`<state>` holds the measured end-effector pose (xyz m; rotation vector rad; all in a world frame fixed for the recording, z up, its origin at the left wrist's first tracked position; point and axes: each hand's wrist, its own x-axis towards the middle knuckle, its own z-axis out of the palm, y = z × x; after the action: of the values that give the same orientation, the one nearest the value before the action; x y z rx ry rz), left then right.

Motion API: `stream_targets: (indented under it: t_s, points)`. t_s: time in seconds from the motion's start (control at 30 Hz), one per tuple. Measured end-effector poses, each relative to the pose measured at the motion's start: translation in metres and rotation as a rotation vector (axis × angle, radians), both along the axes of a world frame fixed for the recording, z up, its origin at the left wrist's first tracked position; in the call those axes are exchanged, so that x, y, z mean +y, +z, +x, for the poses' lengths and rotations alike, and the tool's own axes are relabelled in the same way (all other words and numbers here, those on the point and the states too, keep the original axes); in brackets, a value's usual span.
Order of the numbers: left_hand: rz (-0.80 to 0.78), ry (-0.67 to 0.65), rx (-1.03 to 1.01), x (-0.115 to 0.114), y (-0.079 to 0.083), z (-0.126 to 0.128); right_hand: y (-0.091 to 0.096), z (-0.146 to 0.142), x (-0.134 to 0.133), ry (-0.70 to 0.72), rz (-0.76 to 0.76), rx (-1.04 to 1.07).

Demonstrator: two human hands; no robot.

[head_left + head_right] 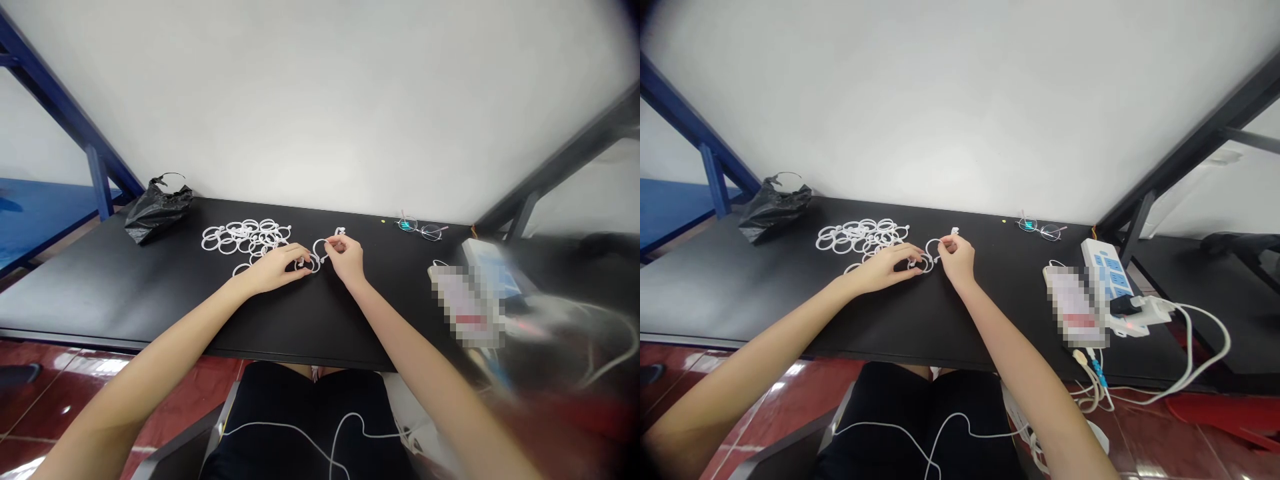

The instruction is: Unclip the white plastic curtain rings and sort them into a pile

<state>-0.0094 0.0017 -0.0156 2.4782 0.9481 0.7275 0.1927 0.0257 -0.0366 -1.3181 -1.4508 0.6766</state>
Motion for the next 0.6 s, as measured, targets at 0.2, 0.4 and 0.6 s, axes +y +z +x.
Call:
stream_targets:
  t_s: [0.2, 0.4, 0.6]
  points:
    - [0.006, -0.042, -0.067, -0.002, 0.0, 0.004, -0.005, -0.001, -0.003, 0.059, 0.119, -0.186]
    - [0.188, 0.168, -0.177, 0.0, 0.001, 0.001, 0.008, -0.007, -0.012, 0.088, 0.173, 0.018]
    - [0.122, 0.184, -0.202, -0.002, 0.0, 0.003, 0.027, -0.015, -0.031, 0.472, 0.077, 0.305]
